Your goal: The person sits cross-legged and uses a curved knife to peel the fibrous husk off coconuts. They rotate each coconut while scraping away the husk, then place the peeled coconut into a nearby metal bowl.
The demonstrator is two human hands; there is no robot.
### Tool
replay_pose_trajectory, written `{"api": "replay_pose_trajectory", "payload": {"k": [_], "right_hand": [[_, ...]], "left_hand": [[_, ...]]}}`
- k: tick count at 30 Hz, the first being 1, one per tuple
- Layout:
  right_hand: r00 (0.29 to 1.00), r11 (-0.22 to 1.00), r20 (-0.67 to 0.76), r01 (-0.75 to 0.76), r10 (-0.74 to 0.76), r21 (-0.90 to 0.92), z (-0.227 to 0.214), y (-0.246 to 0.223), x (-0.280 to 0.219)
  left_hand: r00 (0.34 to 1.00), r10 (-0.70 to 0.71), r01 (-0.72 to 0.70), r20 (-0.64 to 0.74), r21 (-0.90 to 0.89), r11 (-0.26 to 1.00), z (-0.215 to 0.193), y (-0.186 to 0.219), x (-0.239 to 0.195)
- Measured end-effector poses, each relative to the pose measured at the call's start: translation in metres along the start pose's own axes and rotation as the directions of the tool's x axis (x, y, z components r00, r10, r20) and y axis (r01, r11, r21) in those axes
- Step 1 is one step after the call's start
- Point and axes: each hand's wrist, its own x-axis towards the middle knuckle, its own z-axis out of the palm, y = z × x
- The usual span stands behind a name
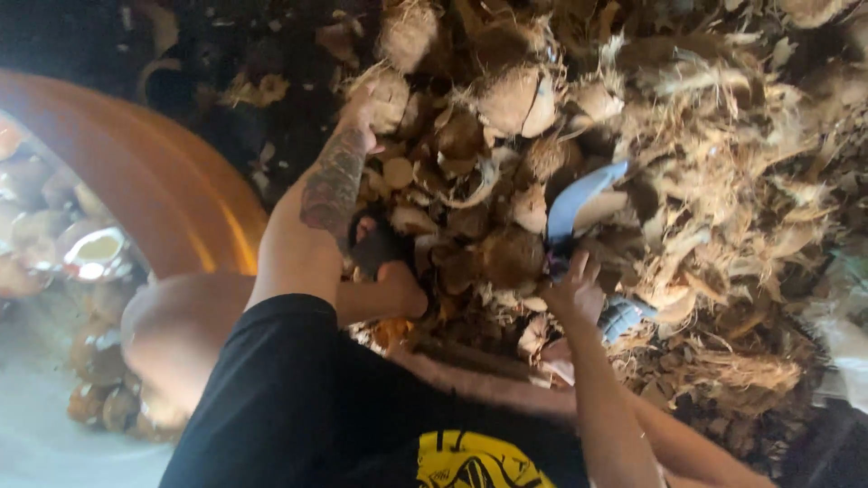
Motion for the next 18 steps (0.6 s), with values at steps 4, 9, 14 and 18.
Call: {"api": "replay_pose_trajectory", "payload": {"k": [4,9,14,18], "right_hand": [[0.994,0.991,0.047,-0.093,0.098,-0.093,-0.007,-0.008,-0.003],[0.973,0.984,0.167,-0.146,0.161,-0.1,-0.028,-0.018,-0.004],[0.964,0.977,-0.201,0.197,-0.177,0.086,-0.002,0.019,0.0],[1.0,0.938,-0.023,0.008,0.0,0.346,-0.019,0.006,-0.011]], "left_hand": [[0.998,-0.039,0.025,-0.041,-0.287,0.958,0.033,0.005,0.023],[0.978,-0.14,0.052,-0.156,-0.464,0.884,0.027,0.012,0.006],[0.945,-0.065,-0.073,-0.322,-0.398,0.914,0.006,0.001,-0.024],[0.983,0.106,-0.143,-0.148,-0.273,0.951,-0.012,-0.011,-0.086]]}}
